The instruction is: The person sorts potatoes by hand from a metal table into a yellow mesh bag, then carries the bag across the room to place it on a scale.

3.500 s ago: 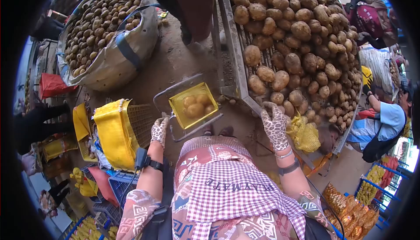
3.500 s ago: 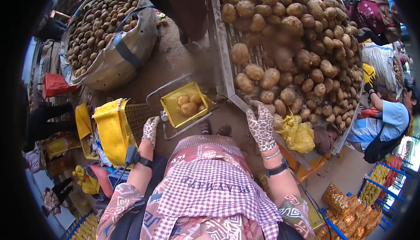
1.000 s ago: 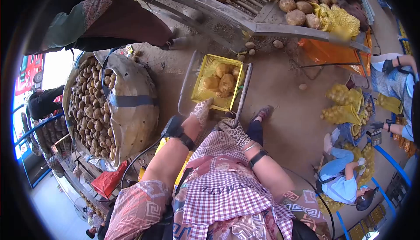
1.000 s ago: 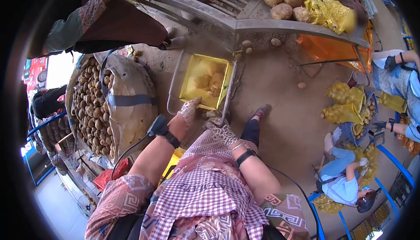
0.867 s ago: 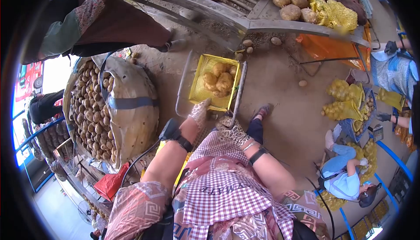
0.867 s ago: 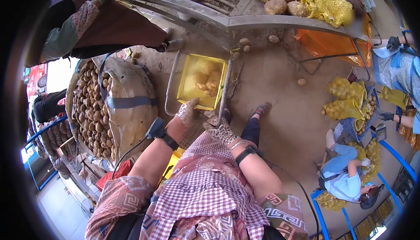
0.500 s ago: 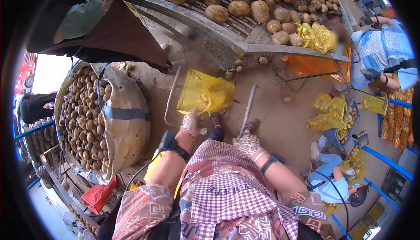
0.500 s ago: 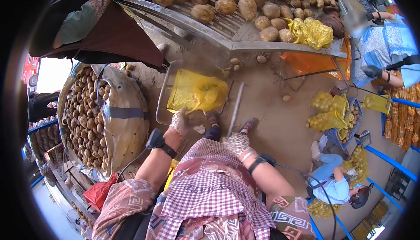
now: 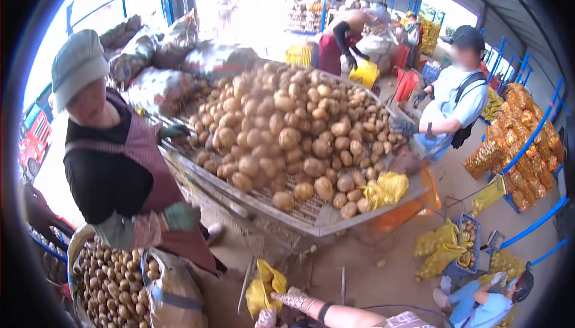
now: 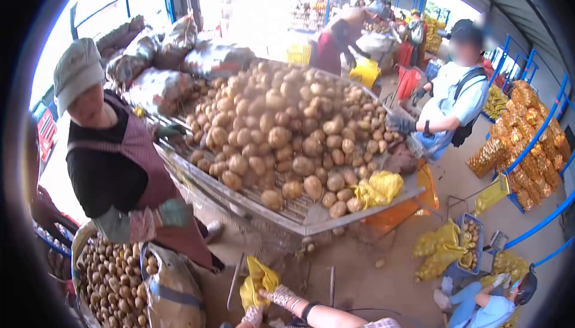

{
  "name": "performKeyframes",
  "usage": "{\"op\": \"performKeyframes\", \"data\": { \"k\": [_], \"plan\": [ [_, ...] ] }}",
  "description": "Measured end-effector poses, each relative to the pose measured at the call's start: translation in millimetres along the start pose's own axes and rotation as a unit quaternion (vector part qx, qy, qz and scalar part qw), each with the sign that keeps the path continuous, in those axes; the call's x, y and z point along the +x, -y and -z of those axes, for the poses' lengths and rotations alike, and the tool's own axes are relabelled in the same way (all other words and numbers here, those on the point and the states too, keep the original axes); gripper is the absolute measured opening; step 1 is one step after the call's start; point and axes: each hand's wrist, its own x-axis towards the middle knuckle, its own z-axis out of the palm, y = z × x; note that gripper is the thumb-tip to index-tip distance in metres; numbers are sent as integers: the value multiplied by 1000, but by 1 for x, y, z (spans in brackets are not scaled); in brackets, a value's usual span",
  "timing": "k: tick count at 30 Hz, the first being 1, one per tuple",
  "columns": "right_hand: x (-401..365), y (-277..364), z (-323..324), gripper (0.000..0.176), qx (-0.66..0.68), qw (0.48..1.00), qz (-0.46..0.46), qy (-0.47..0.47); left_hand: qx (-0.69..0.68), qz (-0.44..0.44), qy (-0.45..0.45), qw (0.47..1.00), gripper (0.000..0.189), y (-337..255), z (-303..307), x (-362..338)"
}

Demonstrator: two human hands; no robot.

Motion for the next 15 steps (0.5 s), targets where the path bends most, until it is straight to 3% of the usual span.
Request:
{"op": "performKeyframes", "data": {
  "k": [2,4,5,11,15],
  "plan": [
    [54,-20,-31,73,-196,980,-29,10,-20,-13,-61,998,55,7,8,-6],
    [47,-30,-27,56,-257,963,12,78,-28,-22,-75,997,54,10,14,-4],
    [75,-88,-49,40,65,996,-49,40,-30,-24,-79,996,53,12,16,-2],
    [-2,-51,-16,35,272,958,65,61,-37,-20,-96,994,48,19,23,-3],
    [-26,-40,-10,33,341,933,87,77,-46,-8,-104,993,45,24,25,-11]
  ]
}}
